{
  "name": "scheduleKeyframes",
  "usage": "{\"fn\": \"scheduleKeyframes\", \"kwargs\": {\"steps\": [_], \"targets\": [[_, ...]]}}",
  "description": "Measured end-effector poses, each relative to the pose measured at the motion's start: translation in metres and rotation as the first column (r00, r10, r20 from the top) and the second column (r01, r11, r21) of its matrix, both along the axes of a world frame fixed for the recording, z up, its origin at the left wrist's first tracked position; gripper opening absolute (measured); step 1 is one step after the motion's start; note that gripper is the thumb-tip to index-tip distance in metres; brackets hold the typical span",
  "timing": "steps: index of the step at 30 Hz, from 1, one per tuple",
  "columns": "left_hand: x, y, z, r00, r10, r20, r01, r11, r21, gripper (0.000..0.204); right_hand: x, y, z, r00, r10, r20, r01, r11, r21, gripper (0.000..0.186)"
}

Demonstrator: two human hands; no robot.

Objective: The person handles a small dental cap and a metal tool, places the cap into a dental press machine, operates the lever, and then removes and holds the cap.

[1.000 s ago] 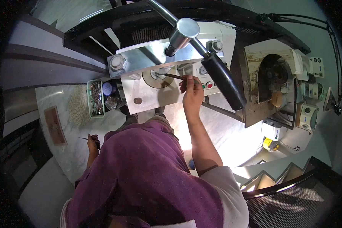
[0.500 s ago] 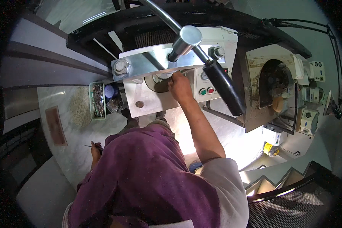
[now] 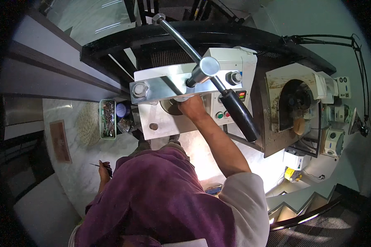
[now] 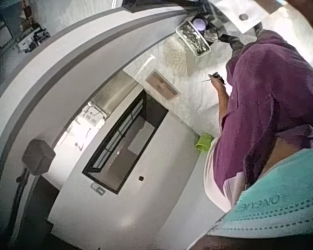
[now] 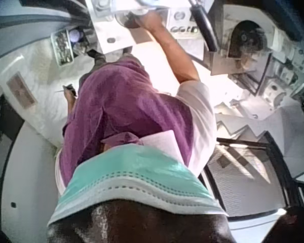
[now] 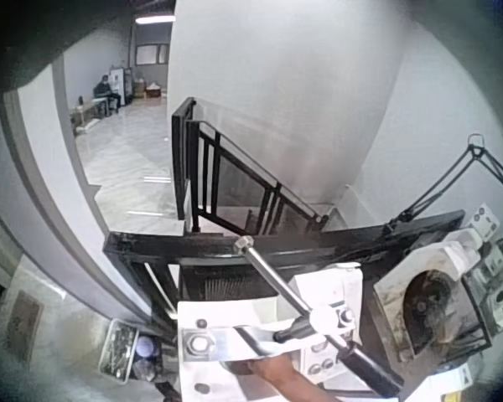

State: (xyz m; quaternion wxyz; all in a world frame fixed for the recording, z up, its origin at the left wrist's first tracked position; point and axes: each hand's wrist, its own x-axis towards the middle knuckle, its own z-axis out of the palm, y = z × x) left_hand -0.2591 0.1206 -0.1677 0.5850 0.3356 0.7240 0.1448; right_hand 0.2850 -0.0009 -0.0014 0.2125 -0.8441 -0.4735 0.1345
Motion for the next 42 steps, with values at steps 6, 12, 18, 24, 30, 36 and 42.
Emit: {"fn": "scheduleKeyframes", "kwargs": {"steps": [6,12,18,24,30,36,42], "targets": [[-0.002,0.000,0.001,0.998,0.012,0.055,-0.009,0.999,-0.051,0.061,-0.010,-0.017,-0.026,0.964,-0.265,0.010,0.264,0.964,0.012,0.020],[-0.007,-0.002,-0.012,0.999,-0.039,-0.031,0.038,0.999,-0.012,0.061,-0.030,-0.071,0.027,0.310,-0.184,-0.933,0.899,0.376,0.225,0.035],[0.003,0.017,-0.004,0.994,-0.109,-0.003,0.109,0.993,-0.041,0.061,-0.036,-0.067,0.024,0.474,-0.324,-0.819,0.844,0.431,0.319,0.034],[0.033,0.053,0.019,0.985,-0.168,-0.025,0.168,0.986,-0.002,0.059,-0.039,-0.008,-0.002,0.868,-0.455,-0.200,0.491,0.847,0.203,0.017],[0.034,0.066,0.035,0.954,-0.299,-0.015,0.298,0.954,-0.028,0.060,-0.060,0.002,0.003,0.652,-0.572,-0.497,0.739,0.625,0.250,0.016],[0.020,0.099,0.027,0.873,-0.448,-0.193,0.455,0.890,-0.008,0.063,-0.064,0.005,0.013,0.583,-0.663,-0.471,0.810,0.520,0.271,0.020],[0.035,0.147,0.039,0.877,-0.467,-0.111,0.474,0.879,0.057,0.061,-0.065,-0.040,0.031,0.377,-0.386,-0.842,0.926,0.136,0.352,0.033]]}}
